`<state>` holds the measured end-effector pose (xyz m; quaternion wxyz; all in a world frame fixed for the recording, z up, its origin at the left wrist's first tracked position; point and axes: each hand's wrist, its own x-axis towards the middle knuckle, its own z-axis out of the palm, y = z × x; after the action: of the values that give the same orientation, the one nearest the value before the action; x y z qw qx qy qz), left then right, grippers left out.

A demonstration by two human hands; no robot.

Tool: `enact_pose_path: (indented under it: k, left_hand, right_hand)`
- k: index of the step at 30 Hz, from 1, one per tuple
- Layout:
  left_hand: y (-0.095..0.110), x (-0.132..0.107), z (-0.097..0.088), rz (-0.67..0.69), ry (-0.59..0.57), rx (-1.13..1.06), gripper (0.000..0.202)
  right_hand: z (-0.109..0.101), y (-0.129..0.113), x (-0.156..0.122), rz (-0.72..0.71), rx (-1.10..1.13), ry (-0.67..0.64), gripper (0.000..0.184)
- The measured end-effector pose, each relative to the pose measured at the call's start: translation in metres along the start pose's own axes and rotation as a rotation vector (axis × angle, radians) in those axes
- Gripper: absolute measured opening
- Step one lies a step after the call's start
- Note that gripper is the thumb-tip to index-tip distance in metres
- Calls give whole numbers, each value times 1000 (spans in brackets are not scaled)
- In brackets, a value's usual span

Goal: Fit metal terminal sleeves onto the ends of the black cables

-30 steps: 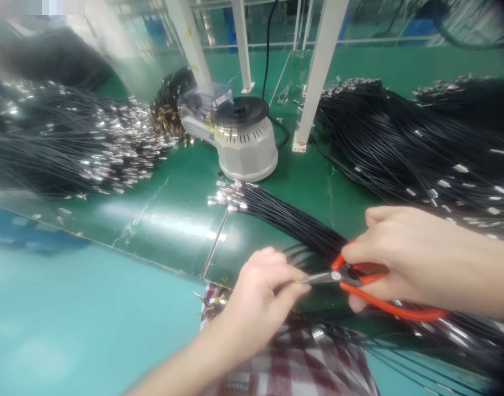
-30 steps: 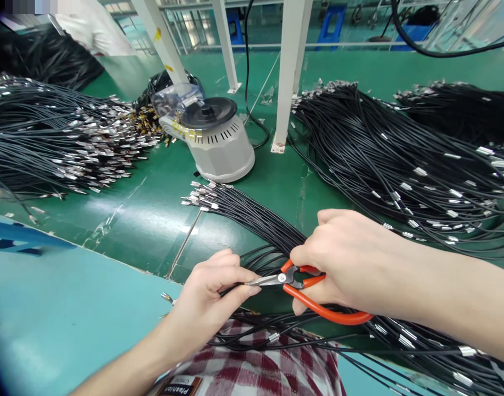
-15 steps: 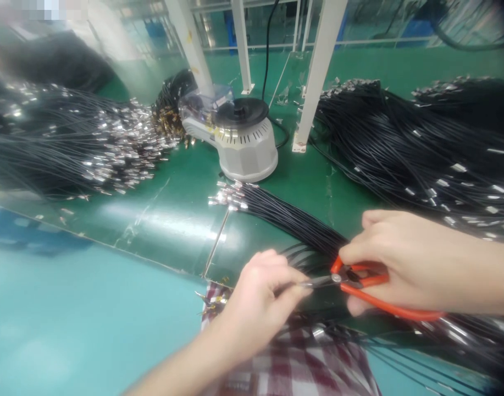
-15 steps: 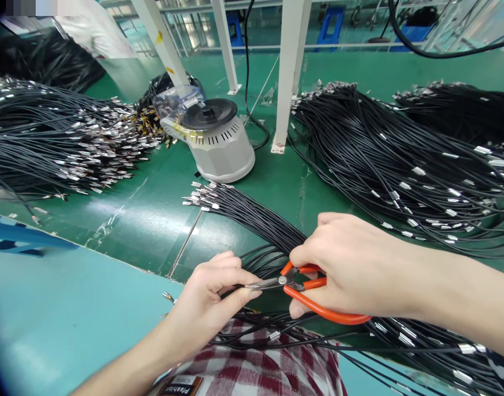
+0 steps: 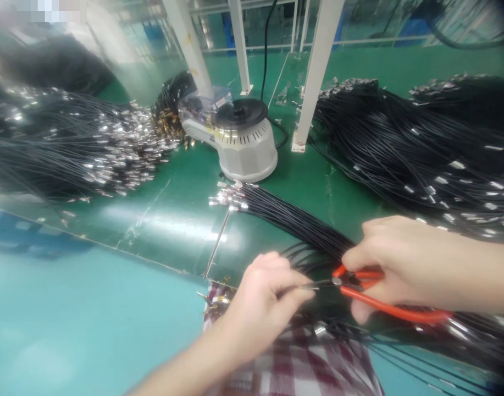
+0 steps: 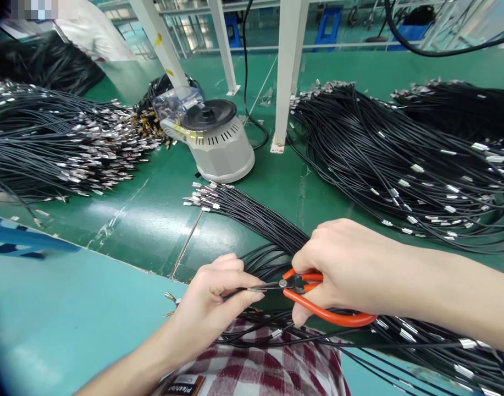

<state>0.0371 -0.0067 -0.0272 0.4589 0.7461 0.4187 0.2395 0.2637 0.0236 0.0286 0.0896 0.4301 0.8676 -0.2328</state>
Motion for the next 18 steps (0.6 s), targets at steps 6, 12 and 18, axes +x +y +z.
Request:
enact_pose_path:
  k: [6, 12, 18]
  left_hand:
    - [0, -2, -1, -97, 33, -187, 13]
    - [-7, -5, -14, -270, 272, -627, 9]
    - [-18, -8, -24, -179, 410, -1002, 12]
  right_hand:
    - [1, 10, 8, 174, 443, -227, 45]
    - [-2, 25, 19, 231, 914, -135, 41]
    - [12, 26, 28, 217, 1001, -123, 43]
